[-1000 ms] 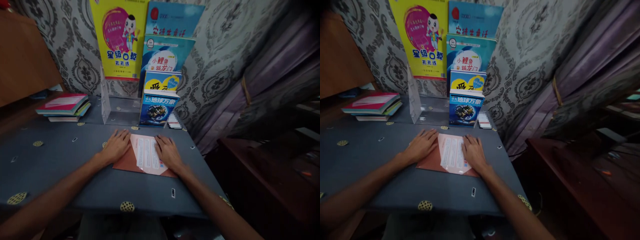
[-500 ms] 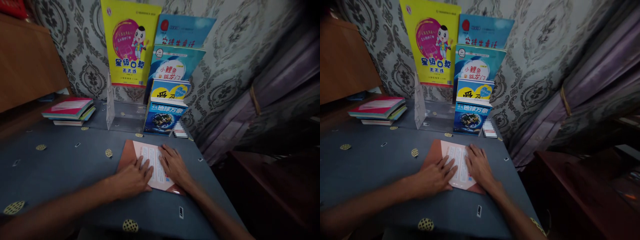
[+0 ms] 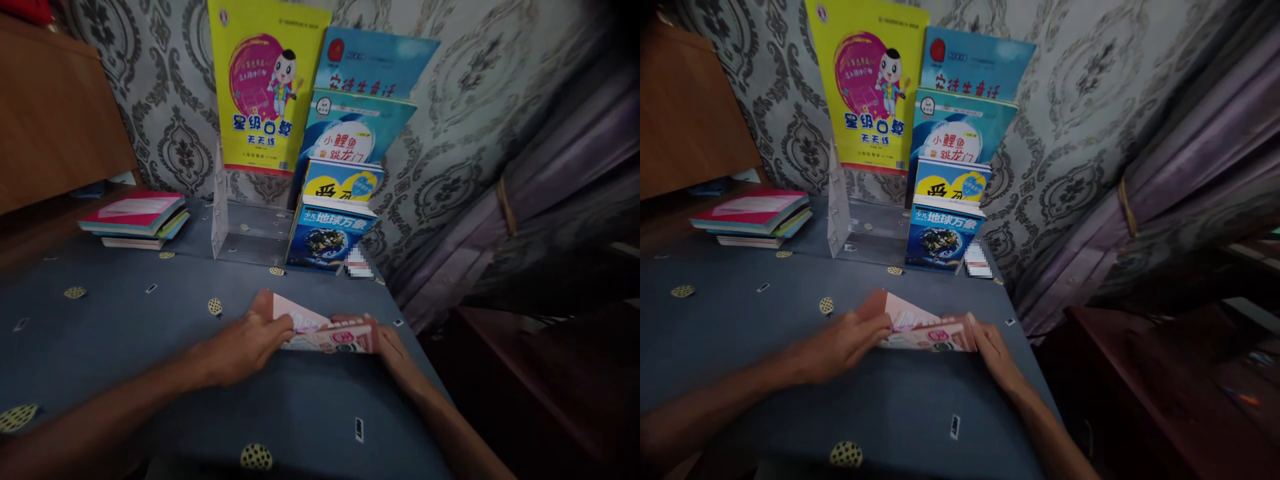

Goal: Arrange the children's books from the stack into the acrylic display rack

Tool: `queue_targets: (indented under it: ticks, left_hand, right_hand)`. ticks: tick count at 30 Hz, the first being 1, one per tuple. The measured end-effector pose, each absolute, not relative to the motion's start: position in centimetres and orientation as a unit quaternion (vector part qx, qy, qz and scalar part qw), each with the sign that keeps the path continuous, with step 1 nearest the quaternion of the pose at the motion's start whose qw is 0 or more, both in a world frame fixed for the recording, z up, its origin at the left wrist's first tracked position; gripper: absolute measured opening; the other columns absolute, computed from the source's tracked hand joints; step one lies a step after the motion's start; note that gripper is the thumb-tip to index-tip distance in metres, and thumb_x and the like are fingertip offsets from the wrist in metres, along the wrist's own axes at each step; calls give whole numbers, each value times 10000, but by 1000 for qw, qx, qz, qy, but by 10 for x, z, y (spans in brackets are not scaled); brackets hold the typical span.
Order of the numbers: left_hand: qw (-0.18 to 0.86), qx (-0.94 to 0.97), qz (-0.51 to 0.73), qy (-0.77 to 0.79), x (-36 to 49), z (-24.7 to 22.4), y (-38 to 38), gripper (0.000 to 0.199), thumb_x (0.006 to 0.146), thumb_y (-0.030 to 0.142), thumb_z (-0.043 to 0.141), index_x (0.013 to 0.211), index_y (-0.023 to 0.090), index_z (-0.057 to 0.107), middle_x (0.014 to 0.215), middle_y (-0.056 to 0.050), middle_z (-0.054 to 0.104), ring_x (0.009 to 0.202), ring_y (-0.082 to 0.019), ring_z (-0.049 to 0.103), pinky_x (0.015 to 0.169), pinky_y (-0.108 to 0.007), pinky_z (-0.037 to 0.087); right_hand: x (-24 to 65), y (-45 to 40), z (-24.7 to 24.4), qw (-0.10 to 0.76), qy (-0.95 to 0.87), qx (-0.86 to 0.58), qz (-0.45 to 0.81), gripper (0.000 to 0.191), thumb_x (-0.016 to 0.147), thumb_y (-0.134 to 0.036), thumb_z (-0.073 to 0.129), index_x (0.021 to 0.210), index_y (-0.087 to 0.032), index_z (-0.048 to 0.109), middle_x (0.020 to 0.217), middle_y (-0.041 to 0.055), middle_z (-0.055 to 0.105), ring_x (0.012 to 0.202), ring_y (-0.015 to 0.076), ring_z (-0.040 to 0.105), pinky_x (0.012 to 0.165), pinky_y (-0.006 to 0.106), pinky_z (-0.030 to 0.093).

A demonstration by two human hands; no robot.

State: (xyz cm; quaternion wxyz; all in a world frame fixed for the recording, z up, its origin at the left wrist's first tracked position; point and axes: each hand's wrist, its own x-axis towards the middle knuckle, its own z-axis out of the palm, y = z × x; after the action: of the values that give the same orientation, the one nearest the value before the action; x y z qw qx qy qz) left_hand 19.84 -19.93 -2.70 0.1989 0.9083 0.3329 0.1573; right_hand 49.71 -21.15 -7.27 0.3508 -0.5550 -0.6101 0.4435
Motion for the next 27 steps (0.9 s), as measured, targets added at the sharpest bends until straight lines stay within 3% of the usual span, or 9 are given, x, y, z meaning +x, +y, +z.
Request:
queue_targets:
  ticks: [3,5,8,11,16,19,22,27]
  left_hand:
    - [281,856,260,347,192,-20,-191,379,1028,395,291,846,209,567,780,4,589,677,-134,520,665,-258,409]
    - [332,822,298,354,190,-14,-185,368,1003,400,337,740,206,507,691,28,514,648,-125,490,634,-246,389]
    - [411,750,362,372,190,-8,-180,401,968,466,404,663,207,427,624,49,433,583,-105,416,554,-224,349]
    - [524,639,419,376,193,-10,-178,438,902,575,510,681,199,471,609,49,486,554,-99,441,512,-207,363]
    - [674,444,480,344,198,-21,-178,451,742,606,722,788,178,587,703,-10,692,656,-182,663,611,-281,530]
    - [691,397,491,352,192,-26,-176,491,651,588,811,824,165,631,763,-47,748,735,-233,717,660,-318,571]
    - [688,385,488,375,181,-32,-175,504,618,576,840,827,160,647,776,-53,762,730,-237,727,664,-324,580]
    - [686,413,420,428,158,-49,-172,501,659,612,786,801,165,609,686,-38,727,603,-189,690,538,-265,529]
  right_hand:
    - [502,-209,-80,440,-511,-527,517,727,830,-863,352,780,-257,751,867,105,775,977,345,707,866,495,569]
    - [502,-204,-83,525,-464,-497,512,663,824,-853,399,791,-268,710,908,96,769,995,328,703,870,484,567]
    - [493,-195,-79,589,-450,-475,474,483,772,-742,641,948,-295,689,1080,69,758,1065,293,685,899,456,560]
    - [472,-190,-69,569,-465,-446,512,501,689,-625,803,1025,-268,701,1120,76,757,1044,278,695,890,443,563]
    - [437,-184,-55,537,-472,-408,568,457,654,-613,839,854,-211,750,862,55,786,766,207,709,727,344,571]
    - [426,-181,-46,530,-478,-417,563,469,651,-619,835,851,-203,754,818,44,784,673,181,688,643,304,557]
    - [419,-179,-40,510,-472,-416,587,471,665,-597,832,898,-196,747,828,45,785,697,198,714,633,301,569]
    - [414,-178,-53,457,-445,-440,632,487,695,-585,807,932,-169,720,712,36,752,532,151,660,467,235,509]
